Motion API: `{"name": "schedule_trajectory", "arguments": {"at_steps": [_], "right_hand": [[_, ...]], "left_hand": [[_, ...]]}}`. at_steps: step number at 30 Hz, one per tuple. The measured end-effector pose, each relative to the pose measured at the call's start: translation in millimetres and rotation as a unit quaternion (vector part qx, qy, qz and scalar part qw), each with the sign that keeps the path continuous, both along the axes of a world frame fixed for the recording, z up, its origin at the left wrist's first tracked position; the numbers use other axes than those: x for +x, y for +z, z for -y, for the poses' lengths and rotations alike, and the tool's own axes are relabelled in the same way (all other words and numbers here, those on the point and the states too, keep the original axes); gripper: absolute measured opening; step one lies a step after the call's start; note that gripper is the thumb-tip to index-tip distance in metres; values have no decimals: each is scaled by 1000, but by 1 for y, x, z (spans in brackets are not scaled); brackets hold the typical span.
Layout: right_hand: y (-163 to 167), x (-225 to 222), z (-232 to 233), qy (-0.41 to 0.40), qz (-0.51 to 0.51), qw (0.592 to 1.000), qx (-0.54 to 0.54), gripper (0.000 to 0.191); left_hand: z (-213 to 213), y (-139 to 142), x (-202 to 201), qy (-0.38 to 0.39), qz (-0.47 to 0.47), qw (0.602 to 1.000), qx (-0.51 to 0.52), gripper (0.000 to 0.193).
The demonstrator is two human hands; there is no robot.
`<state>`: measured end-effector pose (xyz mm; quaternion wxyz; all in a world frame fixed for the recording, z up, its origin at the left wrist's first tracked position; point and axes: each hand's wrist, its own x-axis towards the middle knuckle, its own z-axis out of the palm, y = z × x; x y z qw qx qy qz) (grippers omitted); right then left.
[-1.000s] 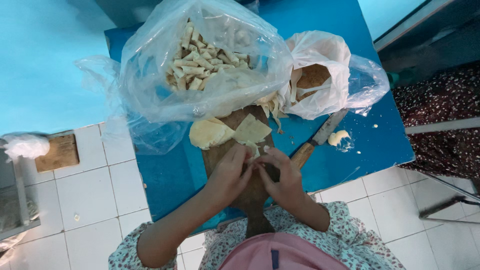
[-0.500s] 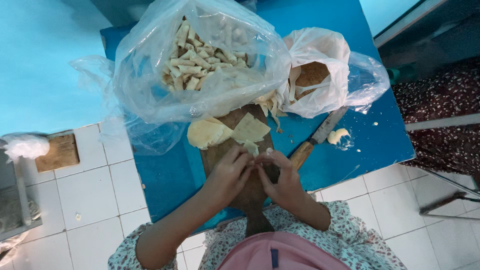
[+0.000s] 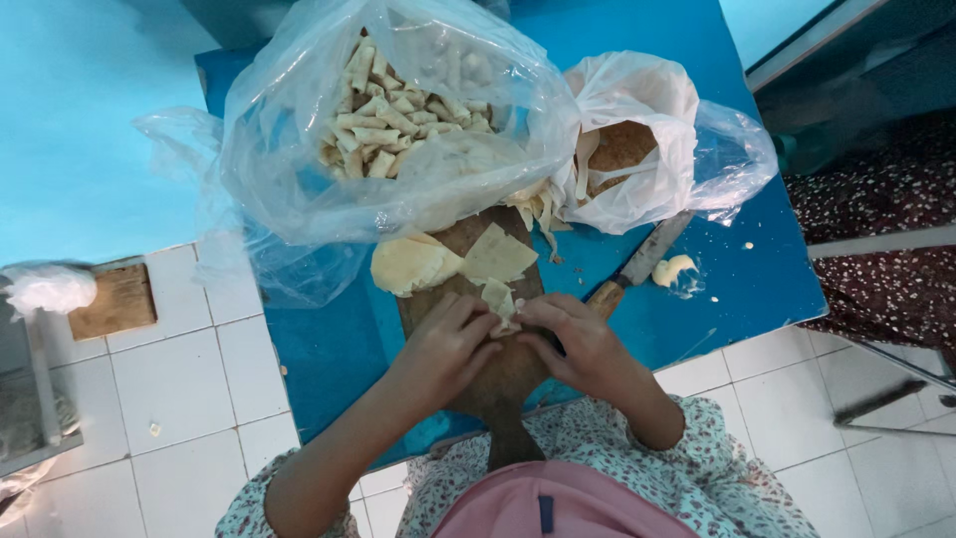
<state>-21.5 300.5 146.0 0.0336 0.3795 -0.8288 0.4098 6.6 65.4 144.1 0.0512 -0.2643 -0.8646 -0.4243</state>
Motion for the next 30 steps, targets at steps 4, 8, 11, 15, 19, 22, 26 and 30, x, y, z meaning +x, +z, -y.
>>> {"name": "schedule_trajectory", "arguments": {"at_steps": [4,8,11,15,19,22,26,30], "right_hand": [[5,-1,2,-14,-17,1000,6,48],[6,1,6,-8,12,1000,2,49],[2,2,10,-12,6,1000,-10,46],[-1,2,11,-13,0,1000,-24,43],[0,3,12,-21,5,1000,-17,42],[4,4,13,-33,-21,999,-8,44],[6,4,15,-29,-31,999,-11,45],[6,4,17,-21,-32,999,-16,46]], "left_hand": [[0,2,1,5,7,1000,21,32],[-7,2,3,44,26,998,40,32],[-11,0,4,71,28,996,47,26],[-13,-3,5,86,25,994,64,24],[-15,-3,6,95,35,992,72,19],[-14,-1,7,94,28,992,76,21],[-12,0,8,90,12,993,72,29],[-12,-4,9,101,17,993,55,25]]}}
